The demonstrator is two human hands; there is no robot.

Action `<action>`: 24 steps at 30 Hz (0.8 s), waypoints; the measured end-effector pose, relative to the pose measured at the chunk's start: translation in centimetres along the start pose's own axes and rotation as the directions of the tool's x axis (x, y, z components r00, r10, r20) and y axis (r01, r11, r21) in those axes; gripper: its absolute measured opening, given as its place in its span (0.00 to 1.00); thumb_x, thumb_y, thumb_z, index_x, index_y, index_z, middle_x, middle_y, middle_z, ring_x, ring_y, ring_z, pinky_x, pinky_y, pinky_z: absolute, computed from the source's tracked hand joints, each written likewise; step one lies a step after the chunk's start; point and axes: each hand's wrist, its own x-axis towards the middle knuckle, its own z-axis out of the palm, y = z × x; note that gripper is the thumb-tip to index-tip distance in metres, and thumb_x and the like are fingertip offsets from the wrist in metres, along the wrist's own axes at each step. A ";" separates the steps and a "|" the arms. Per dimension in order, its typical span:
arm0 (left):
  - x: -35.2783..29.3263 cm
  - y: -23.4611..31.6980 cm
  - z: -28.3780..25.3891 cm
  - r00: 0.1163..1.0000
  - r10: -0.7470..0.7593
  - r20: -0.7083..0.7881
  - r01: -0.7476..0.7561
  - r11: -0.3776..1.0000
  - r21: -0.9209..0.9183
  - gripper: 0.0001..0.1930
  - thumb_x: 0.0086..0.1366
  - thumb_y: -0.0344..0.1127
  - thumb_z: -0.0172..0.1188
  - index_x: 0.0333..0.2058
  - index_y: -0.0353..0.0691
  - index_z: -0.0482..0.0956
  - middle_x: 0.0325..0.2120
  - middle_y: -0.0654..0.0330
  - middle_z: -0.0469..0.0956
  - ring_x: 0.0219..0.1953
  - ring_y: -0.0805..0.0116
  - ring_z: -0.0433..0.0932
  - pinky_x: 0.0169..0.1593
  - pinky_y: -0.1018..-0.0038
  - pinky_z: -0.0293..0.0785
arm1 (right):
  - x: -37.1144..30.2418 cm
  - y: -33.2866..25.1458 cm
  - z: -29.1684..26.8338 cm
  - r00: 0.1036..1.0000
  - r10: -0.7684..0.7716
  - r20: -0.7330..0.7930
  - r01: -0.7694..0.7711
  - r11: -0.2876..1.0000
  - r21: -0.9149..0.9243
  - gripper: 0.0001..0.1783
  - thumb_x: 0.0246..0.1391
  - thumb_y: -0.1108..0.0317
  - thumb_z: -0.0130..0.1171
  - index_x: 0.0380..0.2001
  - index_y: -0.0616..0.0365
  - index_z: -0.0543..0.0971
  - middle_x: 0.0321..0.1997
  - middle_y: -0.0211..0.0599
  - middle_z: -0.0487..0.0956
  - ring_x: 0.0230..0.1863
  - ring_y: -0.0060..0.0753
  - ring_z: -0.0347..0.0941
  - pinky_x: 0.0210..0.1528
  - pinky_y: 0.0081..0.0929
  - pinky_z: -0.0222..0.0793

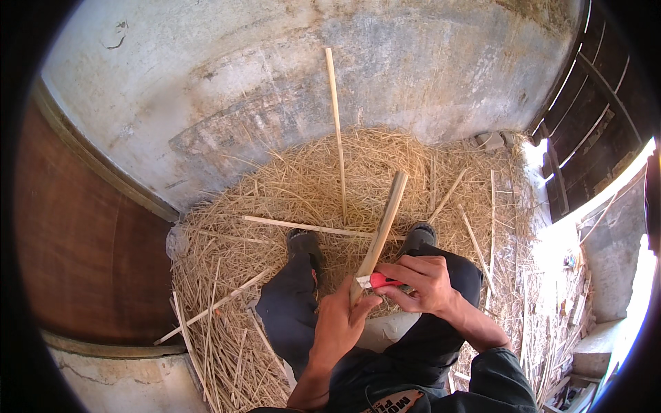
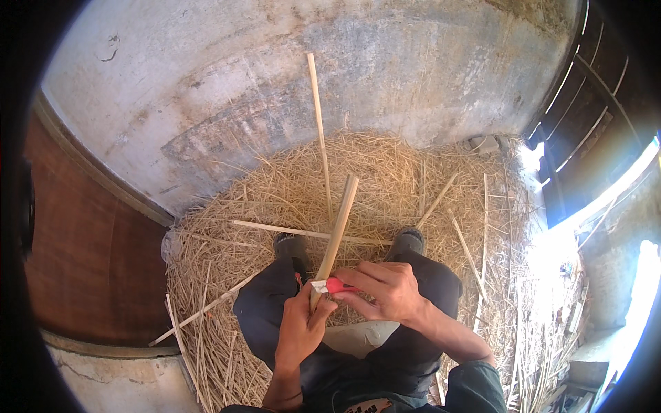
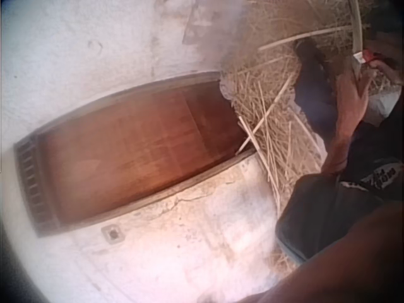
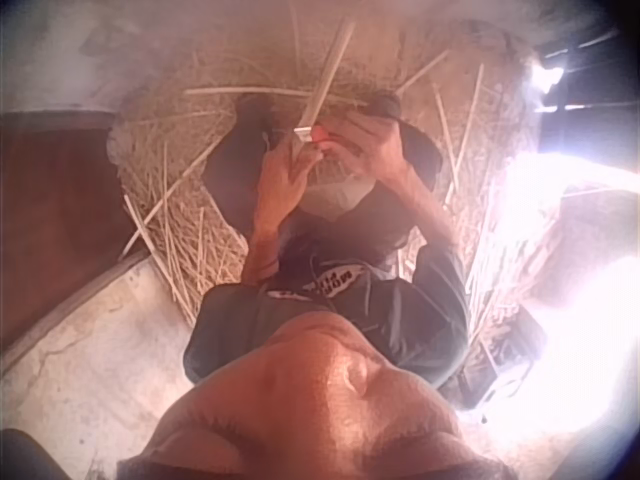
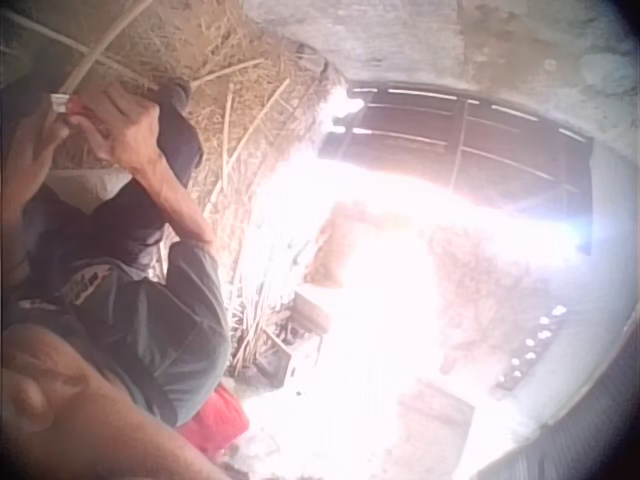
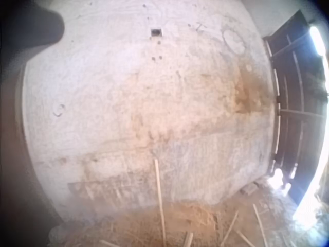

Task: The person sits on a straw-covered floor and uses a red utility knife to shave thin strips from a long bamboo stick. They repeatedly scrape the blade along the stick's length, rotating it to remove material from different sides.

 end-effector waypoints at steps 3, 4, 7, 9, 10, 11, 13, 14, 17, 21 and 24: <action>-0.1 -0.2 0.0 1.000 -0.008 -0.009 0.008 0.999 0.036 0.25 0.78 0.55 0.63 0.47 0.31 0.78 0.23 0.42 0.80 0.29 0.33 0.83 0.32 0.51 0.75 | 0.1 -0.3 -0.1 1.000 0.010 0.001 -0.010 0.998 -0.060 0.20 0.52 0.59 0.79 0.47 0.53 0.90 0.25 0.27 0.78 0.21 0.29 0.78 0.23 0.29 0.73; -0.1 -0.5 0.2 1.000 0.007 -0.025 -0.005 0.998 0.055 0.25 0.79 0.54 0.61 0.48 0.31 0.78 0.22 0.45 0.78 0.26 0.42 0.80 0.31 0.54 0.73 | 0.1 -0.4 0.0 1.000 0.013 -0.007 -0.013 0.997 -0.070 0.20 0.52 0.59 0.79 0.47 0.52 0.90 0.25 0.26 0.77 0.21 0.29 0.78 0.22 0.29 0.73; -0.2 -1.3 0.5 0.997 0.042 -0.068 -0.034 0.993 0.116 0.25 0.81 0.53 0.59 0.49 0.29 0.79 0.19 0.49 0.75 0.20 0.54 0.76 0.28 0.61 0.69 | 0.0 -0.7 0.1 1.000 0.018 -0.021 -0.020 0.995 -0.103 0.19 0.52 0.59 0.79 0.47 0.50 0.90 0.24 0.25 0.77 0.21 0.29 0.78 0.22 0.29 0.72; -0.3 -1.1 0.5 0.995 0.055 -0.085 -0.042 0.987 0.155 0.25 0.82 0.53 0.57 0.46 0.29 0.79 0.19 0.46 0.74 0.21 0.45 0.78 0.28 0.58 0.69 | -0.1 -0.8 0.0 1.000 0.020 -0.020 -0.022 0.991 -0.135 0.19 0.51 0.59 0.80 0.47 0.48 0.90 0.24 0.24 0.78 0.21 0.29 0.78 0.22 0.29 0.72; -0.4 -1.0 0.4 0.996 0.035 -0.078 -0.021 0.983 0.184 0.25 0.82 0.53 0.57 0.45 0.29 0.78 0.19 0.45 0.74 0.22 0.41 0.78 0.28 0.57 0.70 | -0.1 -0.5 0.0 0.999 0.022 -0.047 -0.028 0.990 -0.139 0.20 0.51 0.59 0.80 0.47 0.48 0.90 0.24 0.24 0.78 0.21 0.28 0.78 0.22 0.29 0.72; -0.6 -0.9 0.3 0.997 0.015 -0.070 0.000 0.977 0.213 0.25 0.81 0.53 0.57 0.44 0.29 0.78 0.19 0.44 0.74 0.24 0.38 0.78 0.29 0.55 0.70 | -0.1 0.1 0.0 0.997 0.024 -0.075 -0.035 0.989 -0.143 0.20 0.50 0.59 0.80 0.47 0.48 0.90 0.24 0.24 0.78 0.21 0.28 0.78 0.22 0.29 0.72; -0.9 -1.0 0.3 0.997 0.002 -0.076 0.017 0.970 0.241 0.25 0.81 0.53 0.58 0.42 0.30 0.77 0.19 0.42 0.74 0.25 0.34 0.79 0.29 0.54 0.70 | 0.0 0.4 -0.1 0.995 0.035 -0.091 -0.049 0.986 -0.160 0.20 0.50 0.59 0.81 0.46 0.49 0.90 0.25 0.23 0.79 0.21 0.28 0.78 0.22 0.29 0.72; -1.1 -1.1 0.3 0.996 0.009 -0.085 0.012 0.971 0.240 0.25 0.81 0.54 0.58 0.41 0.30 0.76 0.19 0.42 0.74 0.26 0.33 0.78 0.29 0.53 0.70 | 0.1 0.2 -0.2 0.996 0.046 -0.080 -0.059 0.983 -0.174 0.19 0.50 0.59 0.81 0.46 0.49 0.90 0.26 0.23 0.80 0.21 0.27 0.78 0.23 0.29 0.72; -1.2 -1.1 0.1 0.996 -0.015 -0.082 0.034 0.973 0.230 0.25 0.81 0.54 0.58 0.41 0.31 0.76 0.18 0.42 0.73 0.26 0.32 0.78 0.30 0.52 0.70 | 0.4 -0.5 -0.7 0.996 0.070 -0.046 -0.078 0.977 -0.198 0.16 0.51 0.59 0.80 0.43 0.50 0.91 0.28 0.26 0.84 0.22 0.29 0.79 0.24 0.29 0.74; -2.1 -1.6 0.0 0.999 0.000 -0.050 0.015 0.954 0.298 0.25 0.80 0.53 0.59 0.41 0.31 0.76 0.18 0.42 0.73 0.26 0.31 0.79 0.31 0.50 0.71 | 0.5 1.3 -1.8 0.985 0.099 -0.143 -0.128 0.970 -0.206 0.13 0.54 0.60 0.79 0.40 0.53 0.92 0.33 0.33 0.89 0.25 0.34 0.83 0.27 0.31 0.77; -4.5 -2.3 -0.3 0.995 -0.081 0.051 0.066 0.965 0.254 0.24 0.81 0.52 0.59 0.41 0.30 0.77 0.18 0.42 0.73 0.27 0.31 0.79 0.31 0.49 0.72 | 3.4 2.3 -4.7 0.854 0.290 -0.432 -0.389 0.907 -0.160 0.12 0.59 0.68 0.76 0.45 0.60 0.91 0.37 0.45 0.90 0.33 0.37 0.88 0.36 0.29 0.81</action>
